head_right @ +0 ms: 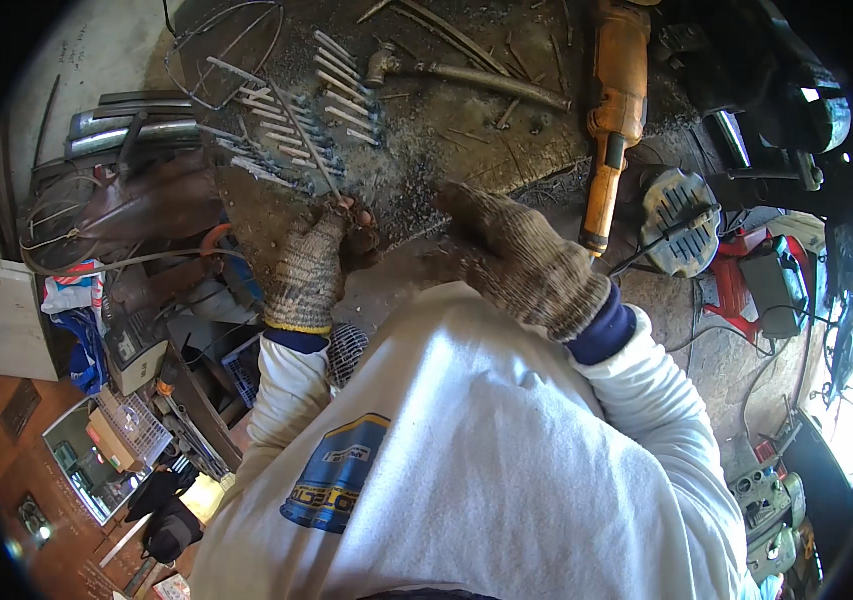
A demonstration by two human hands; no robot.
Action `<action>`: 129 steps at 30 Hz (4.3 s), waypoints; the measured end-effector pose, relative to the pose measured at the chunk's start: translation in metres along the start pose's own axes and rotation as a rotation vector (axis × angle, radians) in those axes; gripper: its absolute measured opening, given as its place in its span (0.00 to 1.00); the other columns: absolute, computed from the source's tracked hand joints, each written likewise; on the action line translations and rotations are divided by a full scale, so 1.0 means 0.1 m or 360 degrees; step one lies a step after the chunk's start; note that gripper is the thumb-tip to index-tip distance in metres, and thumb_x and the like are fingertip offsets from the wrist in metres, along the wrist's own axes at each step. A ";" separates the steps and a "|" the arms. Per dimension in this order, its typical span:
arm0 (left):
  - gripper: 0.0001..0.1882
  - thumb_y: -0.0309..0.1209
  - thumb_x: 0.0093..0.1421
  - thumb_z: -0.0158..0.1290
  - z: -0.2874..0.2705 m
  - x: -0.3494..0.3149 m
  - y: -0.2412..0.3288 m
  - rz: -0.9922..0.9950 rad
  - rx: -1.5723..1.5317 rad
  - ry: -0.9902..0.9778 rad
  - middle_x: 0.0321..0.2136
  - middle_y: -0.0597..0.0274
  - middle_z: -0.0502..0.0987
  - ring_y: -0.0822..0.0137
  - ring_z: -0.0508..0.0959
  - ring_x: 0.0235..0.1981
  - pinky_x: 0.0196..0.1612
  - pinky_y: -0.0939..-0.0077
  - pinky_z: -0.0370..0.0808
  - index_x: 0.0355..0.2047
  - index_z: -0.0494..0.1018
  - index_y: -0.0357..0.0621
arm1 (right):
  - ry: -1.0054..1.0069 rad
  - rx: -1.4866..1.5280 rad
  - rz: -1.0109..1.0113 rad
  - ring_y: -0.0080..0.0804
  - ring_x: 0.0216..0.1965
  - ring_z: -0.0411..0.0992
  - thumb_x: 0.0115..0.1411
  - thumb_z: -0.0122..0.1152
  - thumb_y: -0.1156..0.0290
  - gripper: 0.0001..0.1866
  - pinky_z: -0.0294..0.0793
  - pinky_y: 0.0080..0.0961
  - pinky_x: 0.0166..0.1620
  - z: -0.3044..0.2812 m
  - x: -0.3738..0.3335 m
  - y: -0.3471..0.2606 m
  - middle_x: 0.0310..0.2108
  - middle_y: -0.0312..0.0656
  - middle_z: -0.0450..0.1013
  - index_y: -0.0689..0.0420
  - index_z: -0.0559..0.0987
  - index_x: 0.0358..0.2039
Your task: The person performs arc welding on metal rods and frames using a welding electrode holder, applying heat to join various metal components on a workbench.
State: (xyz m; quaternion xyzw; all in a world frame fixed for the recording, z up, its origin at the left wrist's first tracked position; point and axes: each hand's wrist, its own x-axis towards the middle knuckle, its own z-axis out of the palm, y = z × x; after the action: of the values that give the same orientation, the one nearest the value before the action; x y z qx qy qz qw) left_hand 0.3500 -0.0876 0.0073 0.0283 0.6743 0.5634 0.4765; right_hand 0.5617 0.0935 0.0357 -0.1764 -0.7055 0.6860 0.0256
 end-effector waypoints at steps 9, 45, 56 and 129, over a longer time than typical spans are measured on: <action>0.10 0.39 0.69 0.56 -0.03 0.04 -0.10 0.0119 -0.0010 0.0045 0.35 0.65 0.80 0.68 0.83 0.30 0.31 0.67 0.84 0.45 0.75 0.49 | 0.0188 0.0319 0.0134 0.34 0.56 0.74 0.66 0.62 0.74 0.30 0.73 0.31 0.59 -0.18 -0.15 0.04 0.57 0.48 0.74 0.60 0.66 0.67; 0.12 0.36 0.69 0.55 0.06 -0.06 -0.07 -0.0069 -0.0493 0.0048 0.36 0.57 0.81 0.59 0.84 0.31 0.31 0.59 0.86 0.47 0.75 0.43 | 0.0044 0.0157 0.0362 0.37 0.61 0.70 0.65 0.65 0.74 0.29 0.73 0.32 0.61 -0.14 0.19 0.04 0.60 0.52 0.71 0.66 0.67 0.64; 0.11 0.35 0.69 0.55 0.05 -0.06 -0.06 -0.0150 -0.0698 -0.0048 0.37 0.58 0.81 0.61 0.84 0.34 0.35 0.61 0.85 0.48 0.75 0.44 | 0.0086 0.0123 0.0269 0.24 0.47 0.73 0.67 0.63 0.70 0.30 0.73 0.25 0.52 0.01 0.21 0.00 0.54 0.43 0.74 0.64 0.66 0.66; 0.06 0.32 0.70 0.54 -0.02 0.01 -0.09 -0.0122 -0.0718 -0.0334 0.35 0.62 0.80 0.65 0.82 0.35 0.43 0.62 0.86 0.42 0.77 0.44 | 0.0634 0.0574 0.0373 0.20 0.33 0.71 0.67 0.62 0.73 0.29 0.73 0.20 0.34 0.28 -0.50 0.26 0.45 0.37 0.74 0.61 0.64 0.66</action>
State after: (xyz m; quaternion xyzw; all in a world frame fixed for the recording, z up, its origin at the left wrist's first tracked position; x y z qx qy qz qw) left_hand 0.3525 -0.0919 -0.0010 -0.0460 0.4790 0.6751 0.5593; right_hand 0.6059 0.0524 0.0192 -0.3804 -0.5280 0.7505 0.1152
